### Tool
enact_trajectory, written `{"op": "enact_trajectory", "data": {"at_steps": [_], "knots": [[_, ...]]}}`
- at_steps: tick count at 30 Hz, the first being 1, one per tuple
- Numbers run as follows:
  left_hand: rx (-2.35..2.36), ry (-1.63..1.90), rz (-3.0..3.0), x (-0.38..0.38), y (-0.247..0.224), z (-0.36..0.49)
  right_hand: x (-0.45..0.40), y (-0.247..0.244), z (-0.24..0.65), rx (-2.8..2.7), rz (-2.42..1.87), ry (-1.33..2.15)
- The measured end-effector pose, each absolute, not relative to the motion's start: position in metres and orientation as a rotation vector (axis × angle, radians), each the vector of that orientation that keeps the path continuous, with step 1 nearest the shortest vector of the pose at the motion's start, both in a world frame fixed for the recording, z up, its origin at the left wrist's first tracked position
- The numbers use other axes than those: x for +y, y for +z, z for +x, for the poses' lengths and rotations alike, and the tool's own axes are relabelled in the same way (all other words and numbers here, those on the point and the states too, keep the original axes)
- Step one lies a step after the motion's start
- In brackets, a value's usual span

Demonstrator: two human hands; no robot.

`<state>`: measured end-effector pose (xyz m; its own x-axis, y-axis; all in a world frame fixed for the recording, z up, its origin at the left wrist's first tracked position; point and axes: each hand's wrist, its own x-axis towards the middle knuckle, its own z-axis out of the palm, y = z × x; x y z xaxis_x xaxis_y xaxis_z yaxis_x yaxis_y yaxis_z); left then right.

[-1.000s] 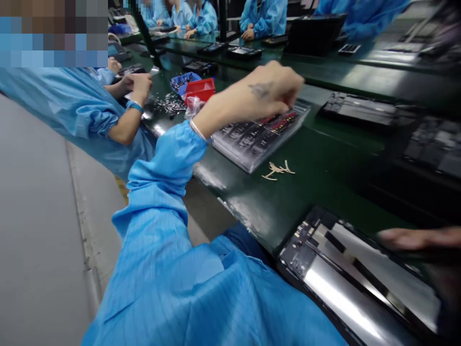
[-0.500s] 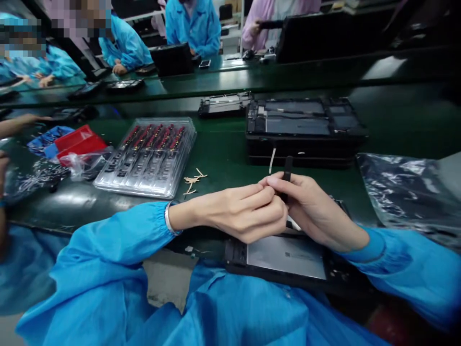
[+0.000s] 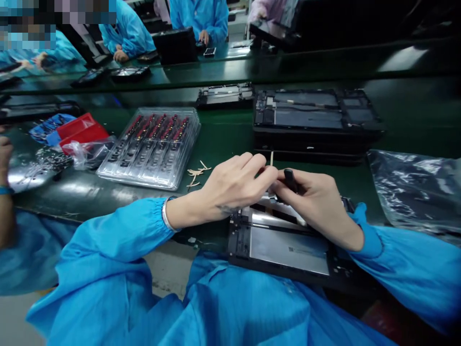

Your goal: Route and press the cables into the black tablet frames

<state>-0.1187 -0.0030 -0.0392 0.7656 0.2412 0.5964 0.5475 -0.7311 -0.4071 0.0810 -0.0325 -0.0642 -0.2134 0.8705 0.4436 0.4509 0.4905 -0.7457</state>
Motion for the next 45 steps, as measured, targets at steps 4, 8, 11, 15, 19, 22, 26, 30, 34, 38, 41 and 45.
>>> {"op": "enact_trajectory", "data": {"at_steps": [4, 8, 11, 15, 19, 22, 26, 30, 34, 38, 41, 45], "knots": [[-0.602, -0.658, -2.359, -0.013, -0.039, -0.116, -0.033, -0.069, 0.083, -1.96, -1.046, 0.443], [-0.572, -0.67, -2.364, -0.015, -0.04, -0.119, -0.036, -0.067, 0.082, -2.008, -1.047, 0.458], [-0.728, -0.615, -2.373, -0.006, -0.038, -0.14, -0.038, -0.063, 0.081, -1.92, -1.15, 0.598], [-1.227, -0.324, -2.392, 0.004, -0.033, -0.185, -0.035, -0.058, 0.081, -1.73, -1.402, 0.775], [-1.492, 0.212, -2.458, 0.003, -0.029, -0.208, -0.031, -0.06, 0.08, -1.659, -1.474, 0.85], [-1.509, 0.489, -2.452, -0.001, -0.024, -0.206, -0.03, -0.063, 0.079, -1.63, -1.468, 0.899], [-1.445, 0.025, -2.471, 0.001, -0.025, -0.189, -0.034, -0.066, 0.077, -1.489, -1.34, 1.08], [-1.349, -0.975, -3.164, 0.01, -0.047, -0.15, -0.037, -0.069, 0.073, -1.322, -1.169, 1.252], [-1.458, -1.711, -3.662, 0.018, -0.055, -0.111, -0.035, -0.07, 0.072, -1.36, -1.136, 1.253], [-1.463, -1.504, -3.664, 0.028, -0.035, -0.107, -0.027, -0.062, 0.083, -1.503, -1.159, 0.894], [-1.322, -0.839, -3.757, 0.034, -0.018, -0.113, -0.022, -0.053, 0.09, -1.593, -1.138, 0.738], [-1.162, -0.399, -3.725, 0.037, -0.011, -0.114, -0.021, -0.048, 0.091, -1.647, -1.098, 0.726]]}}
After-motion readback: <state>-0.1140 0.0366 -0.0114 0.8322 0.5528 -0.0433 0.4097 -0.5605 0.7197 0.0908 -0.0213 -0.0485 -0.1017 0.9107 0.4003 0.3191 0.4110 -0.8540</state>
